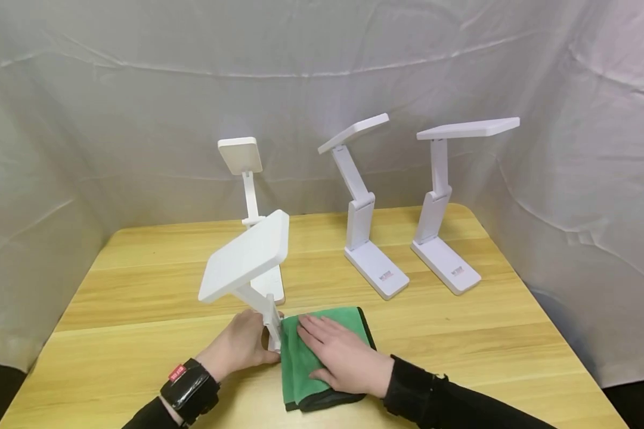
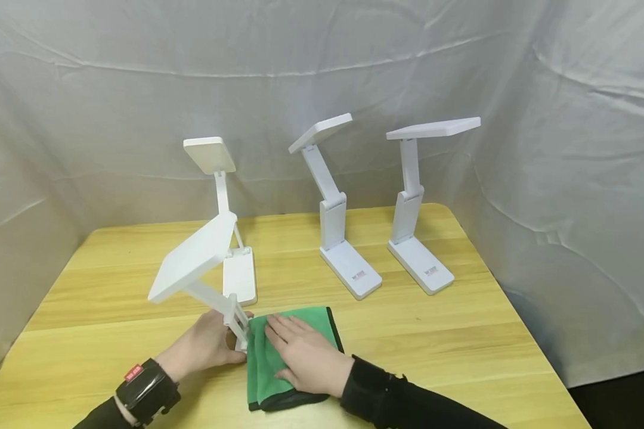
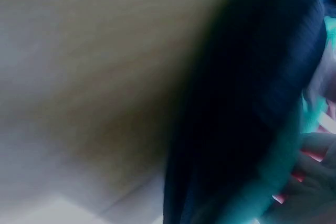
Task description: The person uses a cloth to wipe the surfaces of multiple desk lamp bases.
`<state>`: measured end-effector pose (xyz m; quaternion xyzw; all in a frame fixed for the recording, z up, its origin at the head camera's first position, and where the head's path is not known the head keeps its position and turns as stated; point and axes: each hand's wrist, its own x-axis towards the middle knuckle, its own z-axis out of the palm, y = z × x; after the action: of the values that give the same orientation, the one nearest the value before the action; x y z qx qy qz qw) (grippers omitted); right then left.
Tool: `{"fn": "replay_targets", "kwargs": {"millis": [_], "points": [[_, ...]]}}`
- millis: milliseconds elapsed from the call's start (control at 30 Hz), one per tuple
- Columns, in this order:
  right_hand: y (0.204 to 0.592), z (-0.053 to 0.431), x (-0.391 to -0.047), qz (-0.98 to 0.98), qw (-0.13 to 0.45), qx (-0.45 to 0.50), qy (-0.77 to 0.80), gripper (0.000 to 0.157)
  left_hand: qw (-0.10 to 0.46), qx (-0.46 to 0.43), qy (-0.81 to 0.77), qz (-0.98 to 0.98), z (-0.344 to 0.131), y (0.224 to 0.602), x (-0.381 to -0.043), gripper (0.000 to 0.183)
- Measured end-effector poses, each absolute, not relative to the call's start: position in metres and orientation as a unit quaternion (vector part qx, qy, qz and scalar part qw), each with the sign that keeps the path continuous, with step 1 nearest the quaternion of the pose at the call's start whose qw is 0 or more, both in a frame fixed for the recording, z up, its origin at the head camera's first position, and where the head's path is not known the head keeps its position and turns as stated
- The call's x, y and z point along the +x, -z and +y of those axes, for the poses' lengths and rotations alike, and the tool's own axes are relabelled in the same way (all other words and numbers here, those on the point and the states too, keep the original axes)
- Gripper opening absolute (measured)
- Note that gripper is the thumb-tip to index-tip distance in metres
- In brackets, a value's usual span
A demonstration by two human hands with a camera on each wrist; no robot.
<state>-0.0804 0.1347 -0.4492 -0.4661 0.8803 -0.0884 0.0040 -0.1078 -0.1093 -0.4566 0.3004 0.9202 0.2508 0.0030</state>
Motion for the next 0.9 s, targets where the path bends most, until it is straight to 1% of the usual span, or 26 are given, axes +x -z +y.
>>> {"fn": "replay_targets", "kwargs": {"millis": [100,167,300,400,567,700,900], "points": [[0.454,0.124,-0.084,0.882,-0.036,-0.468,0.031,0.078,0.004,0.304,-0.251,0.919,-0.109,0.457,-0.108,0.055],[0.454,0.118,-0.084,0.884,-0.06,-0.464,0.014,0.078,0.001,0.304,-0.25,0.919,-0.108,0.457,-0.108,0.055],[0.453,0.114,-0.085,0.882,-0.086,-0.464,-0.002,0.066,0.0,0.304,-0.249,0.919,-0.108,0.456,-0.108,0.053],[0.451,0.122,-0.085,0.877,-0.078,-0.474,0.011,0.056,0.007,0.303,-0.253,0.919,-0.108,0.455,-0.107,0.049],[0.448,0.145,-0.082,0.888,-0.043,-0.453,0.064,0.051,0.01,0.305,-0.256,0.917,-0.11,0.454,-0.105,0.051],[0.449,0.145,-0.08,0.905,-0.046,-0.421,0.051,0.053,0.003,0.312,-0.254,0.916,-0.111,0.454,-0.106,0.053],[0.452,0.113,-0.083,0.903,-0.082,-0.421,-0.011,0.066,0.012,0.316,-0.255,0.914,-0.111,0.454,-0.107,0.047]]}}
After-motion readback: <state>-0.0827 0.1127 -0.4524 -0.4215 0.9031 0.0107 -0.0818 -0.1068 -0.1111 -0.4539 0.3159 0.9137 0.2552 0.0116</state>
